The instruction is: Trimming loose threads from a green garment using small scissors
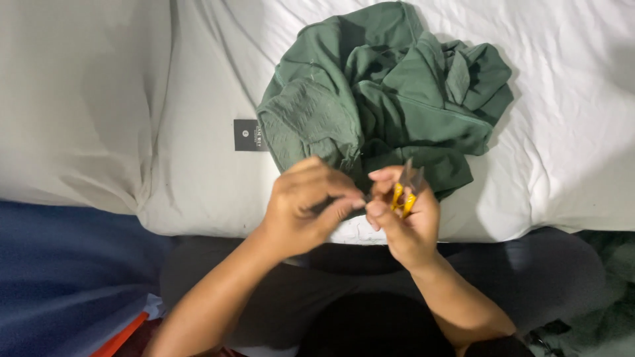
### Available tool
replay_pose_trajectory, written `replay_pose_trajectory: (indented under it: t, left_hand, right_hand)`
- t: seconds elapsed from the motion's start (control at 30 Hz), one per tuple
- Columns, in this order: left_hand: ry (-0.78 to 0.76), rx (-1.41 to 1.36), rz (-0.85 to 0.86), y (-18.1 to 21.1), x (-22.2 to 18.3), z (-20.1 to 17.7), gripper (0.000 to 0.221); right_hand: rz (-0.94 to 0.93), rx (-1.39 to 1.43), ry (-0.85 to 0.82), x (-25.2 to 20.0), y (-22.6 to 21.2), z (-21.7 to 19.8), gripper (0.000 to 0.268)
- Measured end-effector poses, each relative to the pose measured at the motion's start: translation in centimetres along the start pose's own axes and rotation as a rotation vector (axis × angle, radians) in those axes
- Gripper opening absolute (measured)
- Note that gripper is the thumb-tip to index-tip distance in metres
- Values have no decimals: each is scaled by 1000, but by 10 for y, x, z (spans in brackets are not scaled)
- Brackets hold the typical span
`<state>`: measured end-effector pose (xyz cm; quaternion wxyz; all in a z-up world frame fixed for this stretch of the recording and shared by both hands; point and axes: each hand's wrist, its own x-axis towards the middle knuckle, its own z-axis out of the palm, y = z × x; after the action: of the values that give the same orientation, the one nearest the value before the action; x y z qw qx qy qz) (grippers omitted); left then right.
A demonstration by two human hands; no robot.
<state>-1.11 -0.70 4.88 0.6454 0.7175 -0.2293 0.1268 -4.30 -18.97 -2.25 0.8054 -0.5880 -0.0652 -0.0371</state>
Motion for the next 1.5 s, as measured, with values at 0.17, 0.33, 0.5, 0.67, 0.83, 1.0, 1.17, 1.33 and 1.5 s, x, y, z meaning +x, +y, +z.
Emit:
replay_pose_trajectory:
  t: [0.17,0.33,0.5,0.67,0.83,1.0,1.17,1.33,1.5]
  left_hand:
    - [-70,-57,62,2,3,2,12]
    - [-29,-53,73,-10,1,-4,26]
    - [51,286,-175,-20,6,-6,31]
    - [13,206,-204,-33,8,11,18]
    - [4,143,-166,-25,11,24,16]
    - [51,14,-358,-27,5,31,35]
    - [47,0,-367,-21,9,36,37]
    - [24,29,-395,-24,10,43,37]
    - [60,15,-350,-26,9,47,38]
  right_hand:
    - [-70,-76,-80,4,-9,-6,15]
    - [-118,25,-327,19,-31,-17,14]
    - [-204,-291,-236,34,-49,-22,26]
    - [-91,-394,-35,34,-32,-15,11]
    - [31,-451,35,41,-27,-1,23]
    - [189,-276,115,45,-23,-2,9]
    - [199,-206,130,48,-18,-7,17]
    - [255,-232,193,51,-7,-13,7]
    - [278,-160,232,51,-11,-10,21]
